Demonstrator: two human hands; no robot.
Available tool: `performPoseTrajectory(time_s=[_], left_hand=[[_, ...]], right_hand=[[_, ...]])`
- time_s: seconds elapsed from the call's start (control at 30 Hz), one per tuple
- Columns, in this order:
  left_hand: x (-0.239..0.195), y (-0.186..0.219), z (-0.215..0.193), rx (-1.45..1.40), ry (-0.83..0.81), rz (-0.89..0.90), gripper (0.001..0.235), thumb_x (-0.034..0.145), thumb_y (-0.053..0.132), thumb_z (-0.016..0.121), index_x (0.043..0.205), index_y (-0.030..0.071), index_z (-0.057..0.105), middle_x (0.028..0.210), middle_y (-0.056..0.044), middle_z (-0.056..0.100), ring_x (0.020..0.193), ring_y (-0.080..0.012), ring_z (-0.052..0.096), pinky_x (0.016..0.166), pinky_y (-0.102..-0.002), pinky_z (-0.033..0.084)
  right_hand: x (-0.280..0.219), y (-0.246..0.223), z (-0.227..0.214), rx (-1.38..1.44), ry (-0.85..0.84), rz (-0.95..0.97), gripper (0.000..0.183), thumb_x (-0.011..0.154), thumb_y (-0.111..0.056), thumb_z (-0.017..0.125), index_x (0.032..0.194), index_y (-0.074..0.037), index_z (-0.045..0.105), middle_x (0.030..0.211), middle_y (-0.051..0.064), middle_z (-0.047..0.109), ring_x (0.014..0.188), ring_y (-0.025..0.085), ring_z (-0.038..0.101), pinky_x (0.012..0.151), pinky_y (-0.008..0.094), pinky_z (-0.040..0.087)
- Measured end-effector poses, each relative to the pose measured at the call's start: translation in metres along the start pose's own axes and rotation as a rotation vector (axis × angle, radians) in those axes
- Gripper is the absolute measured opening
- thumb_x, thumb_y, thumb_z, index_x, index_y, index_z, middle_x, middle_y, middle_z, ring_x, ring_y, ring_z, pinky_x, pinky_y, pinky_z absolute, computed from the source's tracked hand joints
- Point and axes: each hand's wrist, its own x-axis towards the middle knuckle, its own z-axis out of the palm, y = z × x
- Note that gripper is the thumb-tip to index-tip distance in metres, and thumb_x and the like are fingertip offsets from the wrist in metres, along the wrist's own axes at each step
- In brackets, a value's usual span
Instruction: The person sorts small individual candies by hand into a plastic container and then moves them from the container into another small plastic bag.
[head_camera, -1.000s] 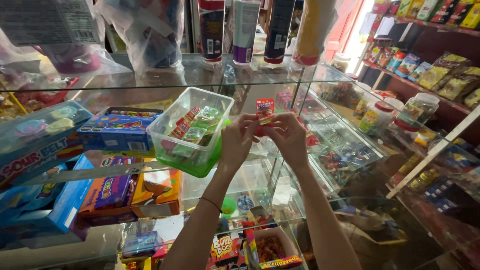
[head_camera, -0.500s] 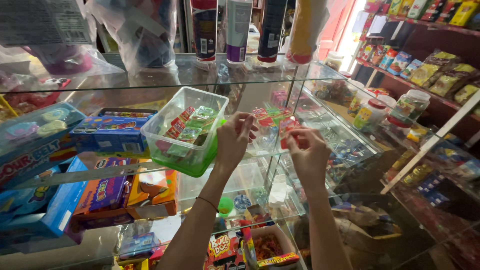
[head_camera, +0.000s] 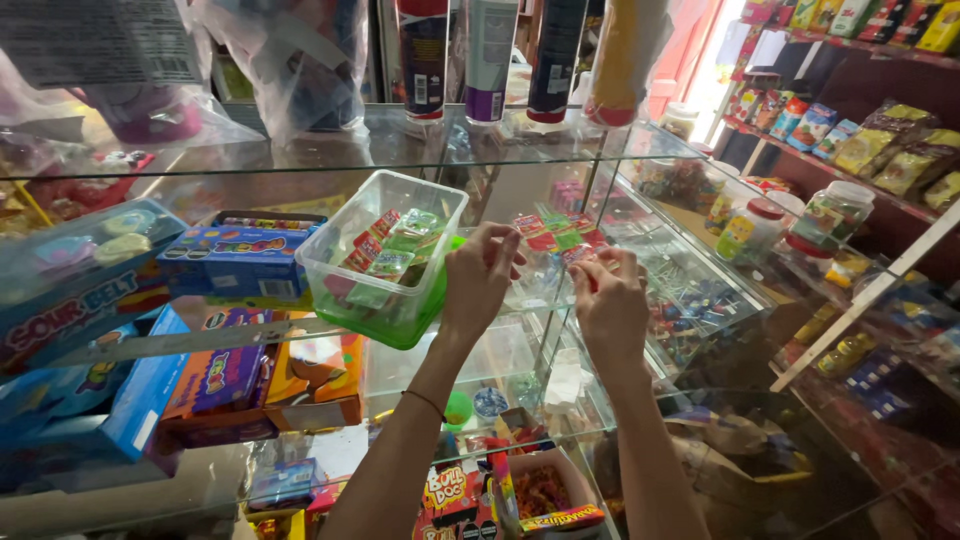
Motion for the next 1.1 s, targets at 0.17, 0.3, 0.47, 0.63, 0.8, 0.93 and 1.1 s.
performPoseTrajectory(time_s=[0.17,0.3,0.47,0.63,0.8,0.93,1.1], left_hand=[[-0.011,-0.001,0.000,0.055,-0.065,0.108,0.016,0.101,0.027,0.065,0.101,0.013,0.072,0.072,-0.008,0.075,0.061,-0.0190,0.073,0.061,-0.031,0.059],[-0.031,0.050,-0.019,0.152,-0.237,0.333,0.012,0.097,0.021,0.070,0.108,0.019,0.072,0.081,-0.005,0.076,0.072,-0.0244,0.074,0.071,-0.035,0.060],[-0.007,0.115,-0.083,0.431,-0.276,0.314,0.016,0.094,0.013,0.066,0.109,0.015,0.071,0.082,-0.012,0.077,0.082,-0.0361,0.076,0.075,-0.046,0.058],[0.023,0.140,-0.108,0.871,-0.421,-0.136,0.031,0.088,-0.006,0.052,0.109,0.000,0.074,0.090,-0.027,0.076,0.089,-0.0480,0.073,0.080,-0.055,0.057],[0.045,0.042,-0.107,0.928,-0.147,0.253,0.023,0.105,-0.002,0.047,0.100,-0.018,0.063,0.081,-0.012,0.067,0.082,-0.0168,0.069,0.091,-0.014,0.048],[0.108,-0.076,-0.126,1.440,0.049,1.314,0.035,0.110,0.031,0.039,0.083,0.012,0.049,0.072,-0.003,0.042,0.062,-0.0210,0.050,0.062,-0.031,0.045],[0.128,-0.046,-0.109,1.270,-0.522,-0.250,0.022,0.071,0.031,0.073,0.077,0.011,0.081,0.083,-0.018,0.076,0.087,-0.0374,0.076,0.070,-0.051,0.062]], right_hand=[[-0.001,-0.003,0.000,-0.266,0.112,-0.102,0.014,0.093,-0.036,0.078,0.093,-0.022,0.080,0.110,0.000,0.065,0.105,0.027,0.058,0.083,0.041,0.049],[0.013,-0.007,0.006,-0.155,0.191,-0.195,0.008,0.092,-0.036,0.076,0.091,-0.028,0.076,0.108,-0.005,0.064,0.106,0.024,0.055,0.084,0.038,0.041],[0.040,-0.051,0.005,0.393,0.190,-0.281,0.006,0.093,-0.024,0.082,0.093,-0.019,0.078,0.097,-0.001,0.072,0.097,0.022,0.066,0.086,0.032,0.048],[0.053,-0.063,0.039,0.642,0.107,-0.332,0.003,0.092,-0.017,0.082,0.090,-0.016,0.079,0.085,0.001,0.073,0.083,0.021,0.071,0.077,0.031,0.054],[0.059,-0.046,0.056,0.661,0.103,-0.219,0.006,0.093,-0.023,0.082,0.093,-0.017,0.080,0.073,0.000,0.066,0.066,0.014,0.059,0.064,0.027,0.049],[0.059,-0.047,0.053,0.631,0.091,-0.217,0.009,0.093,-0.026,0.081,0.090,-0.017,0.079,0.068,0.001,0.060,0.064,0.016,0.057,0.063,0.029,0.048],[0.056,-0.049,0.046,0.655,0.115,-0.199,0.004,0.093,-0.017,0.080,0.091,-0.014,0.078,0.072,0.003,0.066,0.067,0.017,0.061,0.063,0.030,0.048]])
